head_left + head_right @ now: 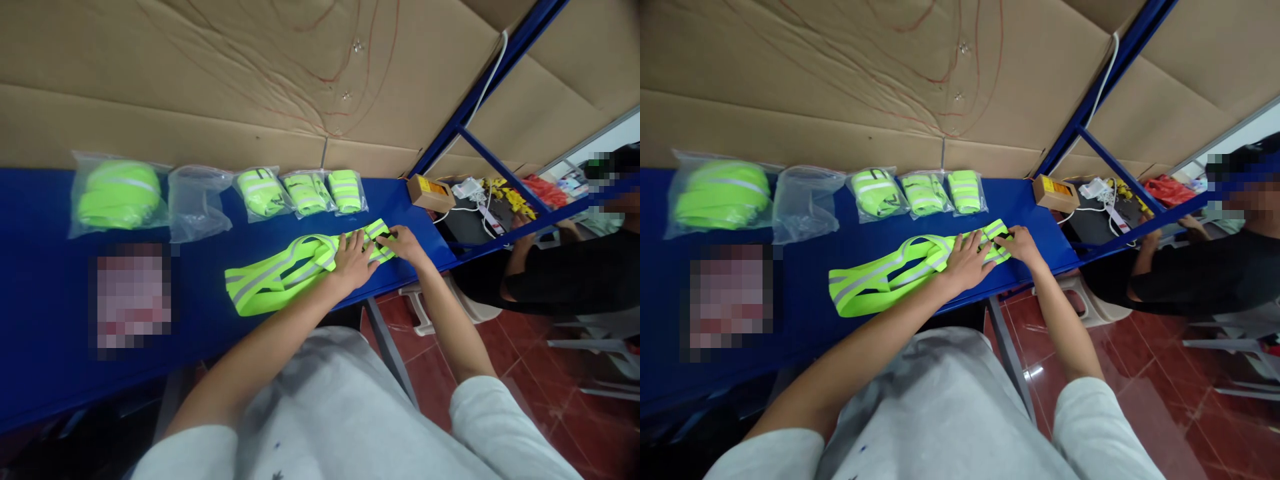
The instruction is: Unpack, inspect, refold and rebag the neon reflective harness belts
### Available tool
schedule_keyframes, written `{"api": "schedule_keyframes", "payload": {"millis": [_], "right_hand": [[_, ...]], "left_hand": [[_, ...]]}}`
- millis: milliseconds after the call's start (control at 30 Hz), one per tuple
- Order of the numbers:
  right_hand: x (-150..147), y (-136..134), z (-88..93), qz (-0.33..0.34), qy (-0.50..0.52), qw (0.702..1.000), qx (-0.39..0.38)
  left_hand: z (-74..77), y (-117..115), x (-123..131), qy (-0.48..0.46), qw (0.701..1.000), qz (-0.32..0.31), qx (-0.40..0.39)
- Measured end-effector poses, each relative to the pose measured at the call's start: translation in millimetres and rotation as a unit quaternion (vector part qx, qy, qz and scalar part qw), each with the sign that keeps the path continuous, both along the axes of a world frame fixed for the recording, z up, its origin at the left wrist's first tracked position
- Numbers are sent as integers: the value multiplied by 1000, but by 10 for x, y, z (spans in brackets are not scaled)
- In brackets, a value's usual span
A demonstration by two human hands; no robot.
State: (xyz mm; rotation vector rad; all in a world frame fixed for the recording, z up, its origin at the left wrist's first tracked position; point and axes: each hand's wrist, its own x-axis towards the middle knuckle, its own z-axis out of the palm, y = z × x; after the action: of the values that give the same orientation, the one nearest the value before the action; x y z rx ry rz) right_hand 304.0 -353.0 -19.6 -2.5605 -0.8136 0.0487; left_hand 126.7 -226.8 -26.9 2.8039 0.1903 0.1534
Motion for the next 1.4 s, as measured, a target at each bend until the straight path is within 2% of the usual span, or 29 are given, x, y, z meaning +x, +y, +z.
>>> {"api": "schedule_keyframes", "payload": {"millis": [67, 167, 333, 467, 600, 700, 800, 867, 1000, 1200, 1300, 1400], "right_hand": [[10, 30, -1, 0, 24, 1000, -4], [-13, 54, 49, 4, 36, 999, -12], [-211, 129, 174, 8, -41, 999, -12], [-573, 260, 132, 38, -119, 992, -18], [-849, 318, 37, 110, -128, 985, -36], [-839, 279, 49, 161, -95, 982, -37], [-697, 232, 86, 183, -46, 982, -21], [-591, 218, 82, 162, -18, 987, -5], [-463, 222, 10, 75, 41, 996, 29], [-451, 173, 11, 24, 166, 982, 88], [-398, 107, 63, 12, 179, 978, 101], [-315, 62, 113, -3, 149, 984, 99]], "left_hand": [[-8, 2, 6, -4, 1000, 11, 4], [-33, 6, 47, 0, 998, 60, 10], [-76, -7, 124, 11, 993, 115, 24], [-73, -31, 120, 12, 991, 129, 30], [-56, -6, 96, 14, 989, 142, 29], [-36, 64, 73, 25, 990, 133, 27], [-5, 139, 33, 39, 994, 102, 27], [14, 167, 6, 45, 995, 87, 31], [27, 175, -14, 51, 996, 69, 37], [49, 140, -5, 40, 998, 31, 37], [59, 106, -25, 33, 997, 54, 33], [42, 76, -31, 27, 996, 85, 30]]}}
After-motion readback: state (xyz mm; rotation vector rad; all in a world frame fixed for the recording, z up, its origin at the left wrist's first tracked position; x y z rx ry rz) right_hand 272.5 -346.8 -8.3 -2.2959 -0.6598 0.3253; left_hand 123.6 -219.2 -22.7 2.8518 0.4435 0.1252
